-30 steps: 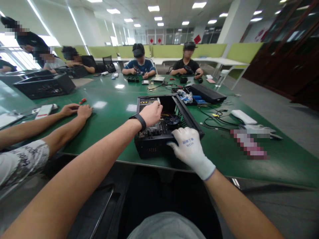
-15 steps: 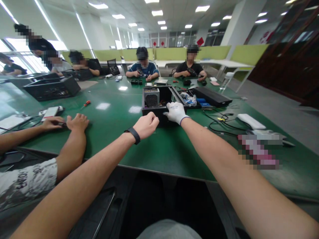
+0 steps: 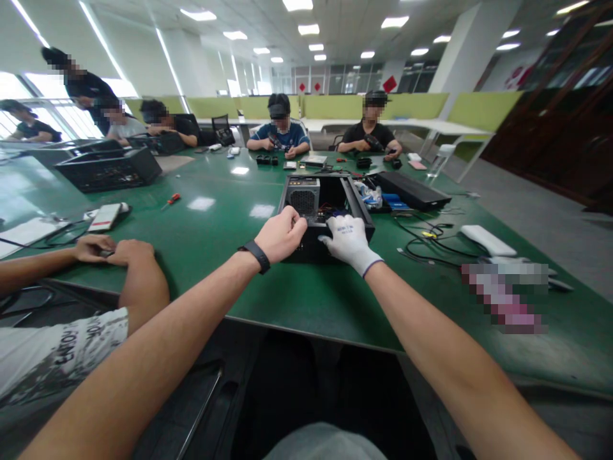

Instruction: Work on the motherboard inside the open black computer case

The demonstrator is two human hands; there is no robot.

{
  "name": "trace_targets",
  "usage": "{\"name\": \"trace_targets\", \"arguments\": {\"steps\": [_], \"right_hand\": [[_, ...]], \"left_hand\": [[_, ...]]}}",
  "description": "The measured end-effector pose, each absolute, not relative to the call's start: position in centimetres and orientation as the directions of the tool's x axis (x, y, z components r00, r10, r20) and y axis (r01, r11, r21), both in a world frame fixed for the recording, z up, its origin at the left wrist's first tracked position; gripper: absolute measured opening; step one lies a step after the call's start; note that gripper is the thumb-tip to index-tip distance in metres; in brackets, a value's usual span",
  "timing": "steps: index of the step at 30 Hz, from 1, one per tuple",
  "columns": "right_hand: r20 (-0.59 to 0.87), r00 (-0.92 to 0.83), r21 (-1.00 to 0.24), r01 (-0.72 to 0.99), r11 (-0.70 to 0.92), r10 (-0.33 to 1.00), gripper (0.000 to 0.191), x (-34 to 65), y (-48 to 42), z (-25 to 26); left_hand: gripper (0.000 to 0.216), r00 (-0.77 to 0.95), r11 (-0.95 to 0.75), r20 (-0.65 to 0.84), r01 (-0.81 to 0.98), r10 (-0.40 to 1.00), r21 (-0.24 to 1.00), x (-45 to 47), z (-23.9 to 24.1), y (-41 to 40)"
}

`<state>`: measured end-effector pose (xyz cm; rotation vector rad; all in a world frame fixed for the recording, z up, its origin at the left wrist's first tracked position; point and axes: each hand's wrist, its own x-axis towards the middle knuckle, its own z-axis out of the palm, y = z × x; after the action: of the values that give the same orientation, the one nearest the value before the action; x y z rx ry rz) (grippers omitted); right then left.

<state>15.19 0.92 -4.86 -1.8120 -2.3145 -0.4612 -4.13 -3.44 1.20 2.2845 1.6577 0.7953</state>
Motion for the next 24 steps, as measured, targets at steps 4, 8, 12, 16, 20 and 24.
{"name": "trace_targets", "arguments": {"steps": [4,8,12,16,20,24], "right_hand": [[0.329,-0.263,0.123,0.964,0.235,0.907,0.038,15.4,-4.5,-4.9],[0.339,-0.286,0.112,0.958,0.263,0.896,0.033,15.7,-10.5,-4.8],[0.338,-0.295,0.078,0.955,0.285,0.894,0.029,16.0,-15.9,-4.9],[0.357,-0.302,0.010,0.948,0.320,0.884,0.025,16.3,-20.0,-5.2],[0.368,-0.304,-0.037,0.940,0.341,0.879,0.025,16.7,-22.8,-5.4],[0.367,-0.304,-0.060,0.935,0.348,0.879,0.022,16.7,-24.1,-5.5]], "left_hand": [[0.022,0.249,-0.341,0.253,0.825,0.935,0.450,-2.7,2.2,-3.0],[0.031,0.336,-0.361,0.134,0.860,0.932,0.361,-0.8,1.3,-2.3],[0.044,0.378,-0.368,-0.089,0.924,0.922,0.107,0.5,0.1,-2.5],[0.043,0.425,-0.466,-0.272,0.878,0.863,-0.107,1.7,0.1,-3.3],[0.035,0.481,-0.582,-0.391,0.789,0.785,-0.199,2.9,-0.4,-3.5],[0.047,0.446,-0.544,-0.420,0.827,0.790,-0.145,3.3,-2.6,-2.9]]}}
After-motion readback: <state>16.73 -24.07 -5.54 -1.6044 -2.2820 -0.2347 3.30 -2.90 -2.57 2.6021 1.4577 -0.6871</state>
